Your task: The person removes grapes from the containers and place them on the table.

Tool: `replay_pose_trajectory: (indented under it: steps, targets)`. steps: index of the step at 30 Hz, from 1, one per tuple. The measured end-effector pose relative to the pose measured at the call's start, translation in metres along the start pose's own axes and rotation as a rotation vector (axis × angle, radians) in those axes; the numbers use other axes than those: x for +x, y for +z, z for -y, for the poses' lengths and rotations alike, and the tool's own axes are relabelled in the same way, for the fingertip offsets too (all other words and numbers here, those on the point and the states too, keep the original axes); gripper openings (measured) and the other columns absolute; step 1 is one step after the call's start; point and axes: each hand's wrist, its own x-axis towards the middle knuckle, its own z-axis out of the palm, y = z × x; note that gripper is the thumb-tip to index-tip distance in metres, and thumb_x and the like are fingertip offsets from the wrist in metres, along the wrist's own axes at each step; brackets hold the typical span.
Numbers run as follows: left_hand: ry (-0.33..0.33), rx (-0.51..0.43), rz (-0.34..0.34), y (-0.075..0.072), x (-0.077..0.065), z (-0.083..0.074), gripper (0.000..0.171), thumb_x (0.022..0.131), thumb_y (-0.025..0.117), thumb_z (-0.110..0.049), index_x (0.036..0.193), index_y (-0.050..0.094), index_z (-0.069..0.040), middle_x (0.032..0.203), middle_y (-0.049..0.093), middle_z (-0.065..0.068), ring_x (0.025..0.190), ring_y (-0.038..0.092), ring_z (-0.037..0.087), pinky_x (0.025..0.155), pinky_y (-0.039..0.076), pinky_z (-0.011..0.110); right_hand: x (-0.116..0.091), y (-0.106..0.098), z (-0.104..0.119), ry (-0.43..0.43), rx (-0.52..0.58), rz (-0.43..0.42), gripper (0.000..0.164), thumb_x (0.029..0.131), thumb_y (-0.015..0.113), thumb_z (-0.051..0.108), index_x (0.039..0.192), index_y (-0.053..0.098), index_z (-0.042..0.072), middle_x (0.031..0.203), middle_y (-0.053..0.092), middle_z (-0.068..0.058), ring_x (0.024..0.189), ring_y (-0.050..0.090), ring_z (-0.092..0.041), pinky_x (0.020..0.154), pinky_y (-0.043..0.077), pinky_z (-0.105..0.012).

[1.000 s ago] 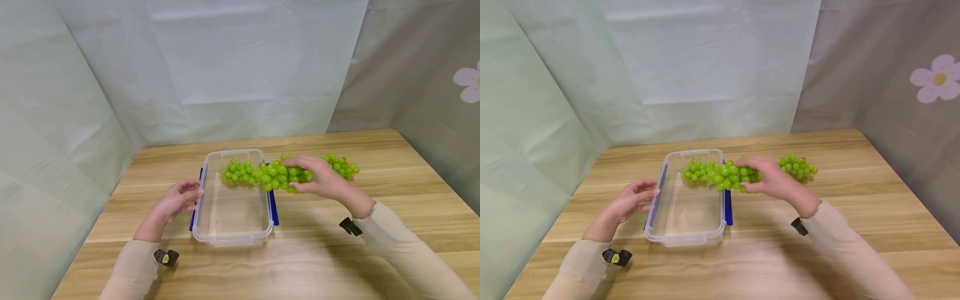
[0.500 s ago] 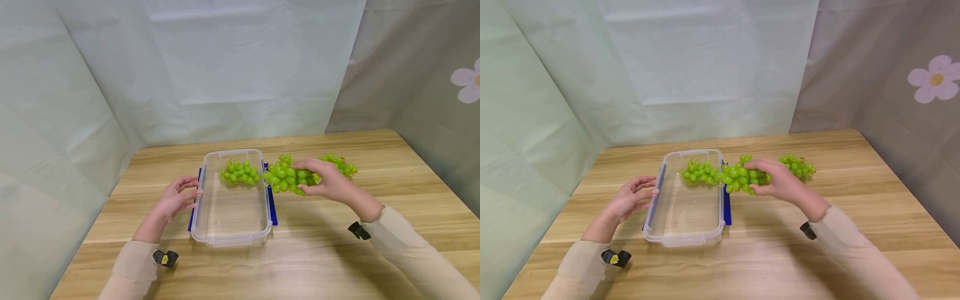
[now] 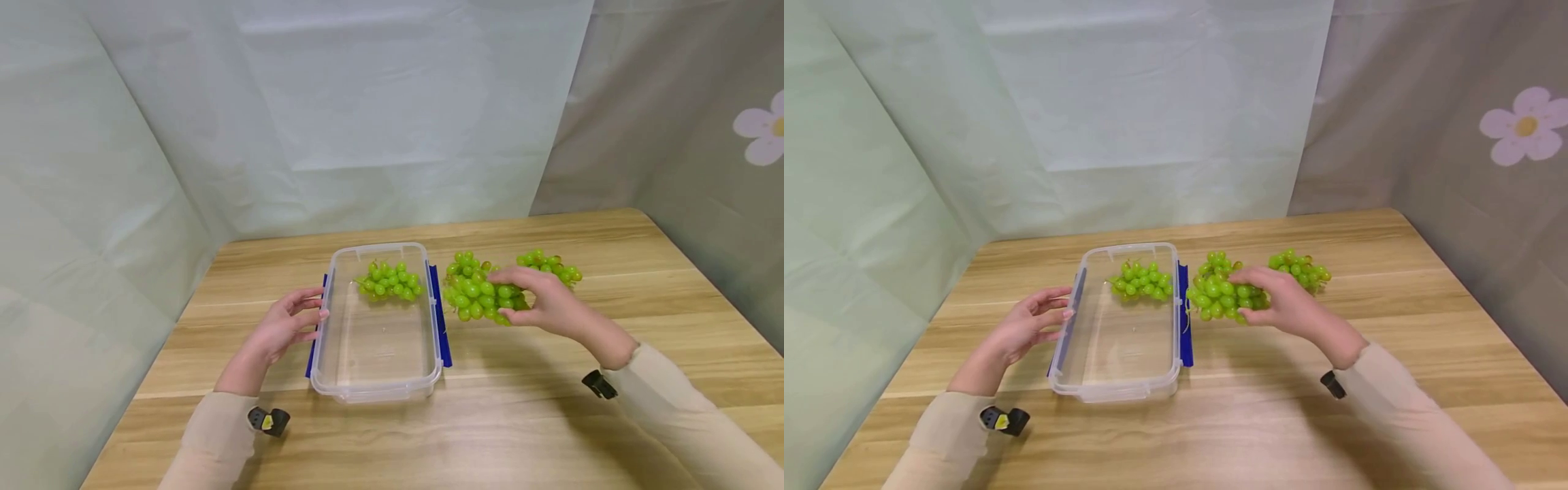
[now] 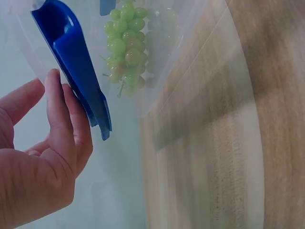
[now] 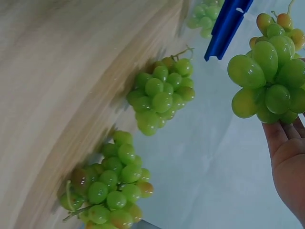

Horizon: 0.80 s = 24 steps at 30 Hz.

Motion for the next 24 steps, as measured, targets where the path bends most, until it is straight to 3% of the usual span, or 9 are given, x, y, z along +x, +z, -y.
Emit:
replay_pose_trajectory:
  steps: [9,19,24]
  targets:
    - [-0.002,-0.024,0.031,-0.001,0.002,0.003,0.065,0.093,0.061,-0.015,0.146,0.027,-0.003,0.139,0.037,0.022,0.096,0.058,0.009,0.083,0.056,0.027,-0.010,0.002,-0.007,-0.008,-0.027,0.003,0.049,0.067,0.077,-0.005,0.113,0.063,-0.002,0.111,0.066,-0.014,0.100,0.063,-0.031,0.077,0.055,-0.043]
    - [-0.014,-0.044,0.055,-0.003,0.004,0.003,0.067,0.093,0.061,-0.018,0.148,0.026,-0.005,0.134,0.040,0.021,0.098,0.058,0.012,0.084,0.055,0.026,-0.023,0.004,-0.009,0.096,0.008,0.073,0.050,0.071,0.077,-0.005,0.118,0.060,-0.001,0.116,0.064,-0.015,0.105,0.060,-0.033,0.080,0.055,-0.046]
    - [-0.033,-0.063,0.060,-0.005,0.004,0.005,0.066,0.093,0.061,-0.016,0.148,0.025,-0.006,0.125,0.046,0.015,0.098,0.059,0.012,0.081,0.056,0.025,-0.029,0.009,-0.011,0.098,0.007,0.086,0.050,0.071,0.077,-0.004,0.118,0.060,0.000,0.117,0.064,-0.014,0.107,0.059,-0.034,0.083,0.054,-0.048]
